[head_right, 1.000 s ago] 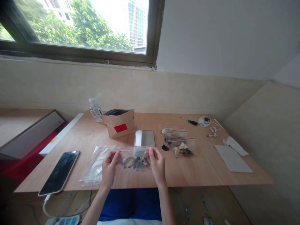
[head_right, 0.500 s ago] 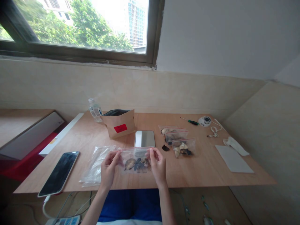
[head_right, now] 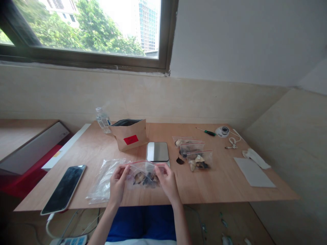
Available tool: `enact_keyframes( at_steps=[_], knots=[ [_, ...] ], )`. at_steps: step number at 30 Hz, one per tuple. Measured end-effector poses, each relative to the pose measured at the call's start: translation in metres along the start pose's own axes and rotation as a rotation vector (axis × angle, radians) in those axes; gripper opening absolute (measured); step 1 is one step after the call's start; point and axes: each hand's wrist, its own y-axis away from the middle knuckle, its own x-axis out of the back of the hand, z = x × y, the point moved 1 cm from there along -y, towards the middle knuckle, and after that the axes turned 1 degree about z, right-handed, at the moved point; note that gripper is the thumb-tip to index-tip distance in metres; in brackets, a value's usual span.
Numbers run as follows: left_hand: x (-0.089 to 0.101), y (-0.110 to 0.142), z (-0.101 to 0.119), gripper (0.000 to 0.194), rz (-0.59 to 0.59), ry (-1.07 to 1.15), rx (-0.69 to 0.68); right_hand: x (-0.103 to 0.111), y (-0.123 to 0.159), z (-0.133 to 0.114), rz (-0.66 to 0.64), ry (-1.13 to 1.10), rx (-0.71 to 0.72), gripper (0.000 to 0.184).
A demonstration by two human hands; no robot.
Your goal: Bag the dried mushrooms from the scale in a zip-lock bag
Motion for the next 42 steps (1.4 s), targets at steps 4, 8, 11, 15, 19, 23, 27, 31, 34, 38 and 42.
enact_keyframes(
  at_steps=[4,8,11,15,19,23,27,31,34,38,42],
  knots=[
    [0.0,0.0,0.0,0.025,0.009,0.025,0.026,-0.004,0.002,0.003,-0.004,0.019,-0.01,0.028],
    [0.0,-0.001,-0.001,0.027,-0.015,0.043,0.065,-0.004,0.001,0.004,0.026,0.0,-0.039,0.029],
    [-0.001,-0.002,-0.003,0.028,-0.027,0.051,0.076,-0.002,0.001,0.002,0.026,0.009,-0.037,0.029],
    [-0.002,-0.001,-0.001,0.028,-0.032,0.053,0.07,0.0,0.001,-0.001,0.017,0.033,-0.023,0.03],
    [-0.003,-0.001,0.002,0.028,-0.028,0.034,0.049,0.0,0.002,-0.002,0.025,0.048,-0.015,0.031],
    [-0.002,-0.002,0.004,0.029,-0.017,0.013,0.042,-0.002,0.003,-0.002,0.021,0.05,-0.018,0.032],
    [-0.001,-0.001,0.003,0.028,-0.021,-0.012,0.019,-0.002,0.005,-0.001,0.005,0.059,-0.024,0.032],
    [-0.001,-0.001,0.0,0.028,-0.011,-0.024,0.014,-0.003,0.007,-0.003,-0.008,0.07,0.0,0.032],
    [0.0,-0.002,-0.001,0.028,-0.001,-0.027,0.01,-0.004,0.006,-0.006,-0.008,0.09,0.021,0.033],
    [0.002,-0.003,0.001,0.028,0.011,-0.043,-0.006,-0.004,0.004,-0.008,-0.019,0.126,0.051,0.031],
    [0.002,-0.002,-0.001,0.027,-0.002,-0.066,-0.016,-0.004,0.001,-0.008,0.038,0.329,0.168,0.022]
  ],
)
